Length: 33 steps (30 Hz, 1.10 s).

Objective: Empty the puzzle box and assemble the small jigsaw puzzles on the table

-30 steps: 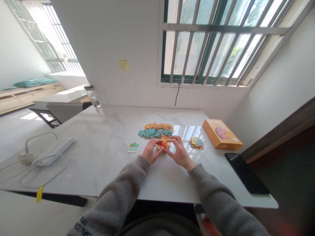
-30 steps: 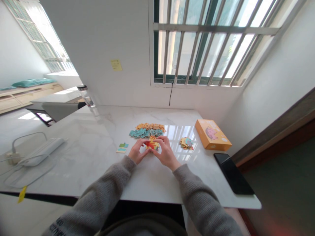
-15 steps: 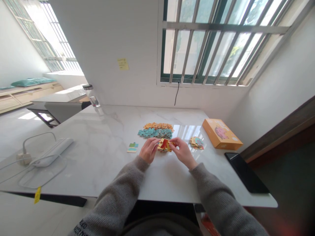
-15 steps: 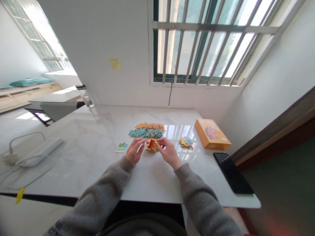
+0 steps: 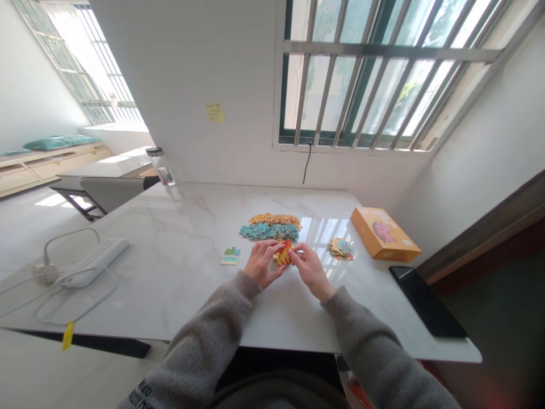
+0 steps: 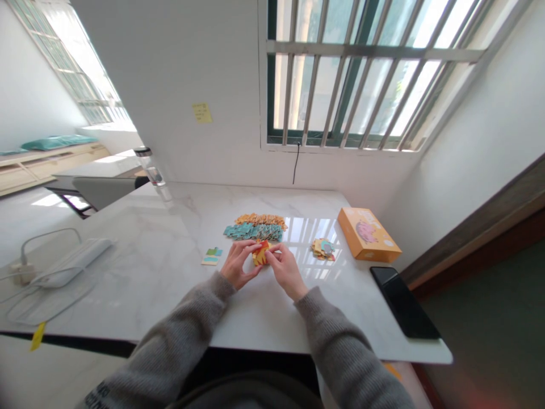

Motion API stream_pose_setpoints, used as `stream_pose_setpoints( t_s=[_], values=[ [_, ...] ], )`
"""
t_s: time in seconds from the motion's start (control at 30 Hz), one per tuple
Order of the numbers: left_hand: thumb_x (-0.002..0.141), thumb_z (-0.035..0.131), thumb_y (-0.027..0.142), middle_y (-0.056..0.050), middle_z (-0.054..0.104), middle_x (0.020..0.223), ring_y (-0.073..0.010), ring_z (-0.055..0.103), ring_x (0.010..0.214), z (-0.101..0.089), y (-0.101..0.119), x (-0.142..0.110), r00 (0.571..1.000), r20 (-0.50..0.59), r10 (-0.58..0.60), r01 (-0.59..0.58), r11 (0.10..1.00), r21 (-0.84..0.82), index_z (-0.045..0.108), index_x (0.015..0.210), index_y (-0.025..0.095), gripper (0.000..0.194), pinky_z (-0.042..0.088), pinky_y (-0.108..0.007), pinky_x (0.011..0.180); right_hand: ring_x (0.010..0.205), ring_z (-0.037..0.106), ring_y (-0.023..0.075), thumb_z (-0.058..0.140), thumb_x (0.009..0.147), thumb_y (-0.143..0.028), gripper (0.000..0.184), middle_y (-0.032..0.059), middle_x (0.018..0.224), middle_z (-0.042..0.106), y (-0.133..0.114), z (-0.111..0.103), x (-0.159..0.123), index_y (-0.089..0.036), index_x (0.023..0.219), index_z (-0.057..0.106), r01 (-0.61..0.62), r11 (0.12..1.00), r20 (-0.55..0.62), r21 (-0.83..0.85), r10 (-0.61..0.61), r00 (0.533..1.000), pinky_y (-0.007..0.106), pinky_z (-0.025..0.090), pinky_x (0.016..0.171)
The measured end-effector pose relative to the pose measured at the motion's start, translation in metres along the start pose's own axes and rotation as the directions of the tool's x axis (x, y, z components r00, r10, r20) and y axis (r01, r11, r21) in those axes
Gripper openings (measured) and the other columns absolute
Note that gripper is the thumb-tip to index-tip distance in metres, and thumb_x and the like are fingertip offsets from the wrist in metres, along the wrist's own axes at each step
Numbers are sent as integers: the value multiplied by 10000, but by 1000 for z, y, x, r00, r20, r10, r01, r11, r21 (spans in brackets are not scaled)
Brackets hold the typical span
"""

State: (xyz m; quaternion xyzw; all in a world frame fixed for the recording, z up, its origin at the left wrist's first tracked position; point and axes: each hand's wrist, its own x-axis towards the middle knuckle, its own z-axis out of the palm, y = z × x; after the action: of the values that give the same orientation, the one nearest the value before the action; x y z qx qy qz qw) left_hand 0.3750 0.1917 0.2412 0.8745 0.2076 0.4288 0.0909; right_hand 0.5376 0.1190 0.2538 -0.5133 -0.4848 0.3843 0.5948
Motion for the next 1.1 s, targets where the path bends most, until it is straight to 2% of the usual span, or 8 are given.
stream_pose_setpoints(
  t_s=[0.1,0.2,0.33,0.5,0.7,0.93,1.03,1.1],
  values=[
    [804,690,233,-95,612,1264,-276,535,1176,-7,-8,-1,1000,-7,-9,9,1000,0,568,1260,246,472,443,-458,1039,826,680,215,597,893,-503,302,39,863,715,-1,-4,1,-233,993,504,96,990,-4,-102,-97,995,342,511,717],
    [730,703,213,-79,648,1228,-276,557,1154,-26,-35,-9,998,-16,-62,62,998,11,607,1153,235,434,429,-461,1037,976,649,232,557,923,-435,299,83,1010,700,-2,-16,5,-215,1117,500,190,950,-98,-248,-220,971,367,487,801],
    [716,641,210,-76,674,1208,-269,569,1153,-68,-85,-32,984,19,-176,175,983,62,617,1059,217,344,397,-461,1052,943,642,243,519,934,-404,301,74,933,684,0,-31,11,-196,1152,512,178,935,-167,-308,-237,957,384,482,788],
    [716,624,269,-48,683,1230,-273,556,1142,-104,-125,-58,927,183,-327,298,940,166,648,1025,235,312,379,-467,1052,919,647,233,508,946,-366,287,51,917,675,4,-33,11,-211,1188,516,235,898,-114,-372,-296,948,392,486,804],
    [720,641,279,-48,684,1248,-284,557,1148,-101,-131,-61,887,289,-360,324,932,165,669,1030,249,313,385,-493,1052,896,645,220,500,953,-335,294,43,909,677,4,-32,9,-215,1221,504,278,870,-59,-407,-328,943,382,487,792],
    [703,601,239,-22,707,1205,-272,565,1122,-97,-125,-59,882,273,-384,350,922,165,681,990,262,299,371,-488,1081,883,647,223,488,955,-310,259,45,904,675,6,-35,9,-220,1193,534,276,846,-21,-457,-320,947,390,501,796],
    [703,596,244,-14,695,1226,-283,554,1147,-98,-126,-60,865,308,-395,349,917,195,682,973,266,284,360,-494,1087,989,611,256,507,939,-269,219,81,1013,650,10,-33,9,-231,1139,588,322,750,67,-578,-350,935,441,502,865],
    [700,595,253,-19,661,1279,-294,537,1181,-98,-126,-61,874,289,-391,342,917,205,681,982,266,294,363,-495,1079,1105,560,287,552,915,-248,225,106,1125,611,14,-31,9,-244,1133,611,377,662,147,-648,-377,914,493,474,957]
  ],
)
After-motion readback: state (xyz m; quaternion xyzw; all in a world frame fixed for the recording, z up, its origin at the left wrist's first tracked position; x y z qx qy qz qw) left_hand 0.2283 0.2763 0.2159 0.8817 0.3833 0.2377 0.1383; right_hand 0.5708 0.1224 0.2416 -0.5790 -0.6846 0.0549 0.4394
